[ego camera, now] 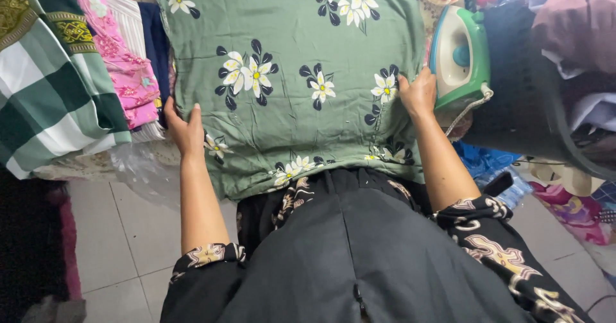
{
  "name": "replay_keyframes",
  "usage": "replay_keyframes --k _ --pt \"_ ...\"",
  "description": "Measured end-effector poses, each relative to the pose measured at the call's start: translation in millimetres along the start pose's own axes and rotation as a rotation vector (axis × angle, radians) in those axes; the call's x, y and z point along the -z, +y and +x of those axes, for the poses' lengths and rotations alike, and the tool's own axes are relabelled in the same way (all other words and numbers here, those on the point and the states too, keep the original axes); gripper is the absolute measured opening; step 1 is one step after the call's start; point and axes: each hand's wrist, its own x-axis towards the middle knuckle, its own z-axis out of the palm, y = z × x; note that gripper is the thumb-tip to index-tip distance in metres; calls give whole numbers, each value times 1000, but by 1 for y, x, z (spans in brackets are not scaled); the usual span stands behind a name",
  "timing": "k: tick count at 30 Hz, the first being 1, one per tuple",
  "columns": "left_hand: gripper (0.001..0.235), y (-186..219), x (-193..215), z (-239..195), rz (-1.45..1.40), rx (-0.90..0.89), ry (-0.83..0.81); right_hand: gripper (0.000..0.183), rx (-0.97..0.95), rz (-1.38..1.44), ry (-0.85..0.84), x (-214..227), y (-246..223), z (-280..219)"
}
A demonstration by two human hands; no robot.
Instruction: The person irons a green floral-patterned garment on a table, repeatedly spraying it with water from a bottle and smoothing it with an iron. The person folds the garment in half and continues ironing the folded section.
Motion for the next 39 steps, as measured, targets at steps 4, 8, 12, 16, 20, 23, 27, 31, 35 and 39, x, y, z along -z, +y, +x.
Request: replay_keyframes --k 4,8,12,16,20,23,27,31,35,39 --pt "71 15 -3 6 152 60 -29 55 -31 3 -56 36 -29 1" --pt "72 68 -1 1 130 27 -82 40 317 0 153 56 -34 -11" --pt "74 80 2 8 92 -53 -142 45 255 128 179 34 -11 -16" --pt "74 70 9 14 22 -142 -239 58 -99 349 -170 89 -37 -17" --pt "89 73 37 -4 11 -76 -269 79 250 267 -29 132 -56 -31" --pt "88 45 44 -35 -115 -91 -217 92 318 246 -39 155 -55 -71" --pt "75 16 65 -90 48 -46 -83 90 227 295 -31 171 -55 -122" --pt "83 -9 51 -152 -79 240 -119 82 -276 318 -270 139 -7 -170" --pt "61 -10 50 -172 -217 442 -265 81 -544 386 -479 94 43 -181" --pt "47 14 52 -144 -387 513 -123 58 -501 504 -474 100 26 -157"
